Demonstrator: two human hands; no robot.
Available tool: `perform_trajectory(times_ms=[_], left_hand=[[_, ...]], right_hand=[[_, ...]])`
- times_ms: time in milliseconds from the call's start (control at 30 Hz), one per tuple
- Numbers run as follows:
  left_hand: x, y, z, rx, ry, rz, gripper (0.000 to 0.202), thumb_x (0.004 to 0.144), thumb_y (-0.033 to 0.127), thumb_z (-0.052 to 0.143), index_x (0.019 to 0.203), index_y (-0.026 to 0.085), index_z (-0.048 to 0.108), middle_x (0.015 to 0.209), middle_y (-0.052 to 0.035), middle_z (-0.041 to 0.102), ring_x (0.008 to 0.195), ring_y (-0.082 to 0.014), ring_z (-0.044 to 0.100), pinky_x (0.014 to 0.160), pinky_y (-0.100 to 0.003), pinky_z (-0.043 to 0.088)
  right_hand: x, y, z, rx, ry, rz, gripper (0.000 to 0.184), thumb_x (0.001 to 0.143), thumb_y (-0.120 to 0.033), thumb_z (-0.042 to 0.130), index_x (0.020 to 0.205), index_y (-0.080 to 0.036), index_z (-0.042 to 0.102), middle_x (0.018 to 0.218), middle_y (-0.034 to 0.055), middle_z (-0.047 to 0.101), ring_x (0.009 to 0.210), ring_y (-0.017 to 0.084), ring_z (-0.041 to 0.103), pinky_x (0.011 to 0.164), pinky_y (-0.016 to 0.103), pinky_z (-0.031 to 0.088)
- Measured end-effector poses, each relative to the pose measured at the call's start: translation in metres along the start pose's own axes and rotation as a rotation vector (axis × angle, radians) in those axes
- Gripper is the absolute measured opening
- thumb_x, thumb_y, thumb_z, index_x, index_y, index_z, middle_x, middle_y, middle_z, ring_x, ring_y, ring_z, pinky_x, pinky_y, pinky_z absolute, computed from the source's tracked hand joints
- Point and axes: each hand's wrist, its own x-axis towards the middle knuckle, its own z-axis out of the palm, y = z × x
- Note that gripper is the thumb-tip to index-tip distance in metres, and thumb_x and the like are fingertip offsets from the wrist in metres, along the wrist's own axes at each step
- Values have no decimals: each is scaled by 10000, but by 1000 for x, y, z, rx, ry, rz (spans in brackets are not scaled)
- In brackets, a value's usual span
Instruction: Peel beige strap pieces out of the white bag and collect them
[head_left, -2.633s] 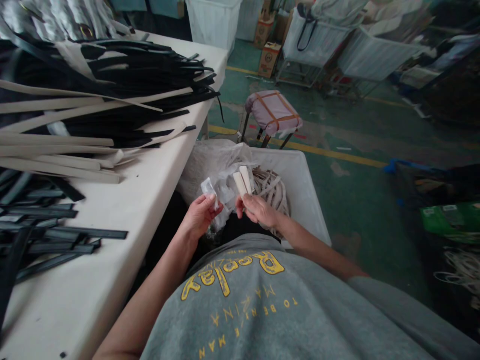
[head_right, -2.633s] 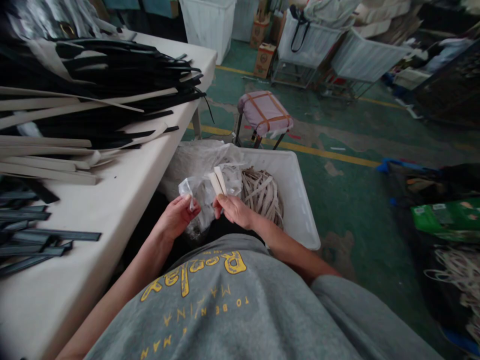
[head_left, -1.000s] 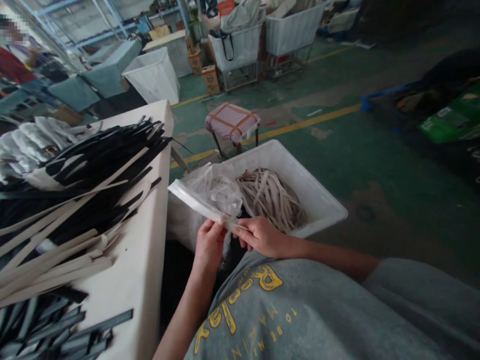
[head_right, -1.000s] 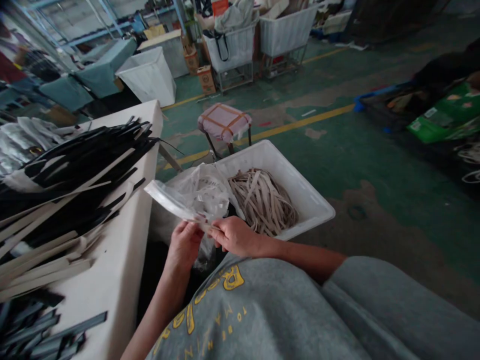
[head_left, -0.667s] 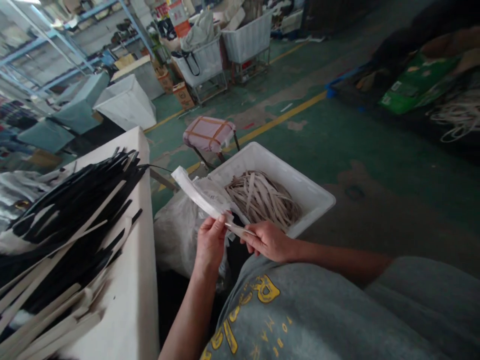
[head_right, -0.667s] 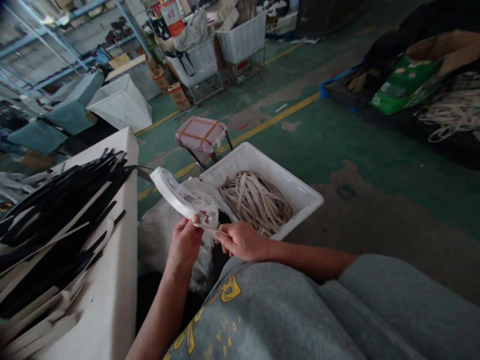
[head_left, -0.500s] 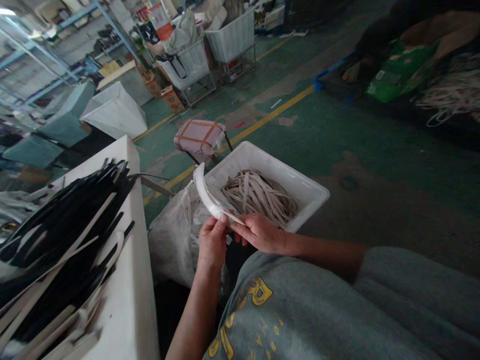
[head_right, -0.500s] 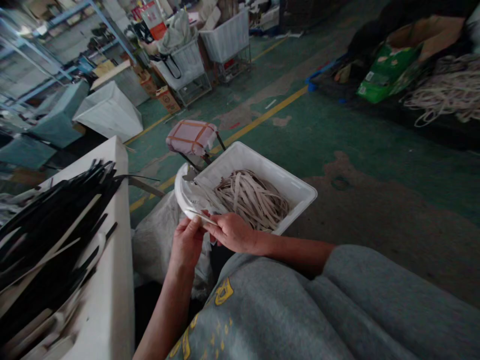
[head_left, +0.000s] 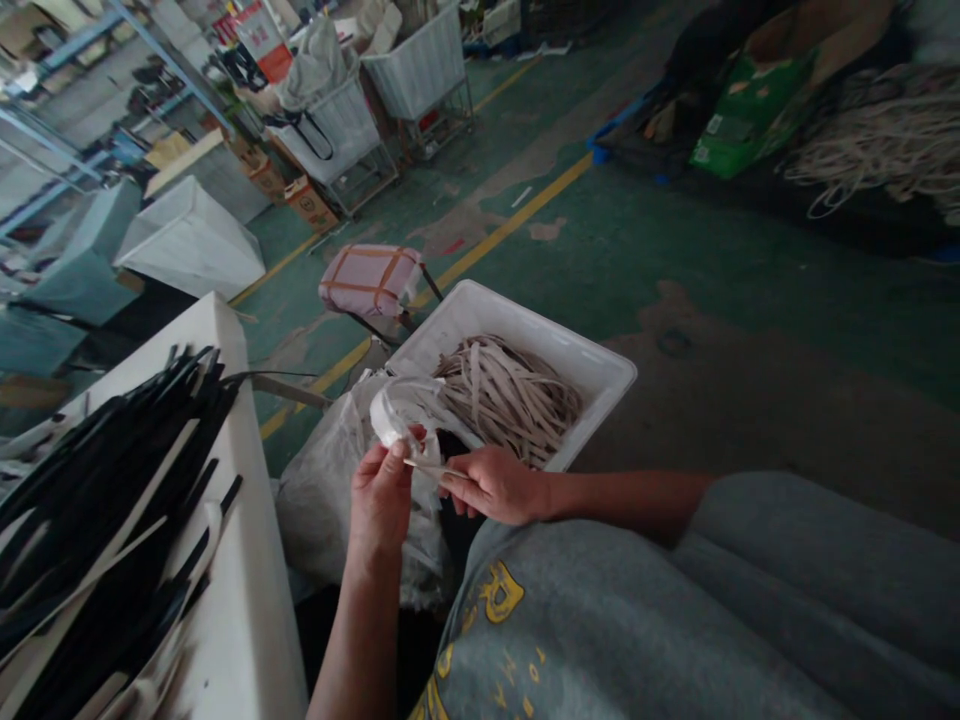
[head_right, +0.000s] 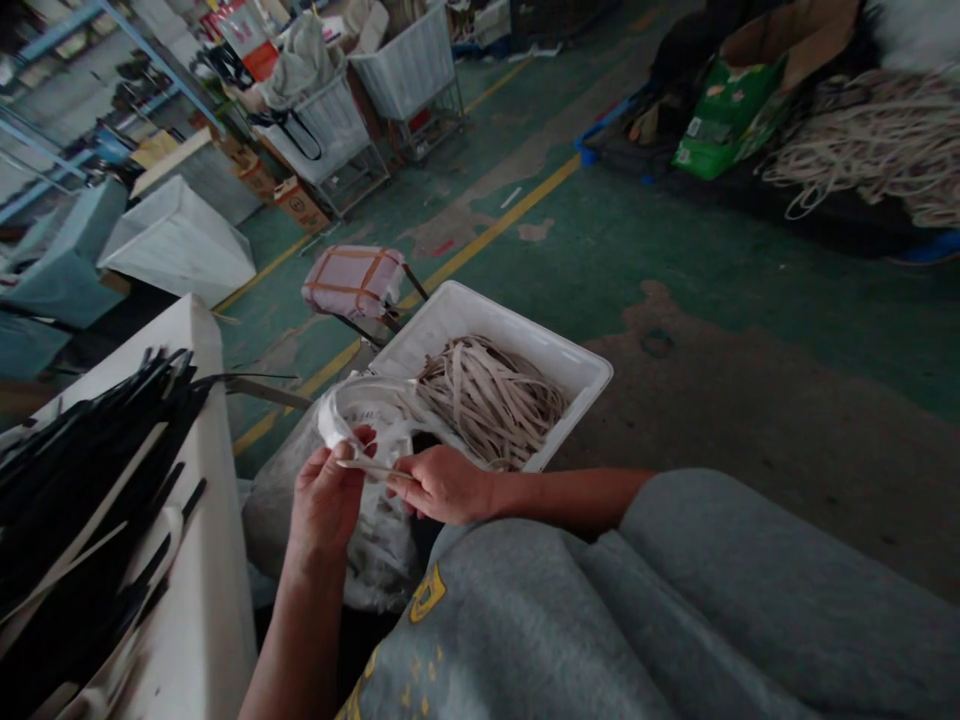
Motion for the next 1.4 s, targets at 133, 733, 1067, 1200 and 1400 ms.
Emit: perform_trajectory(times_ms=[133, 733, 1067, 1200, 1400], left_hand=[[-2, -2, 1, 43, -99, -51, 298, 620, 420, 882, 771, 185, 778, 850, -60, 773, 683, -171, 684, 628, -278, 561], [-5, 0, -16, 24, 93, 63, 269, 612, 403, 893, 729, 199, 762, 869, -49, 783, 811, -164, 715, 775, -265, 568], [-8, -7, -27, 13, 135, 96, 253, 651, 390, 871, 741, 192, 743, 872, -42, 780, 845, -171, 717, 804, -284, 555], [-18, -16, -24, 44, 47, -10, 277, 634, 412, 872, 744, 185, 757, 871, -53, 779, 771, -169, 705, 760, -284, 558], [-17, -17, -25, 16, 131, 23, 276, 624, 404, 871, 735, 178, 758, 855, -59, 778, 772, -168, 703, 715, -257, 546]], right_hand=[[4, -4, -3, -10, 73, -29, 447, 1053, -444, 384, 833, -153, 641, 625, 0, 652, 515, 97, 592, 561, 208, 431], [-2, -4, 7, -94, -64, -20, 289, 1025, -256, 474, 816, -151, 644, 660, 6, 694, 554, 94, 622, 588, 189, 424], [-4, 3, 12, -164, -79, -32, 309, 1018, -286, 498, 785, -158, 656, 653, 2, 690, 585, 101, 619, 597, 202, 419], [-3, 1, 13, -182, -57, -17, 326, 1036, -311, 456, 839, -157, 664, 642, 2, 677, 566, 106, 608, 590, 211, 420], [0, -1, 12, -127, -119, 17, 326, 1033, -329, 473, 835, -147, 656, 660, 4, 686, 550, 95, 609, 594, 202, 416]])
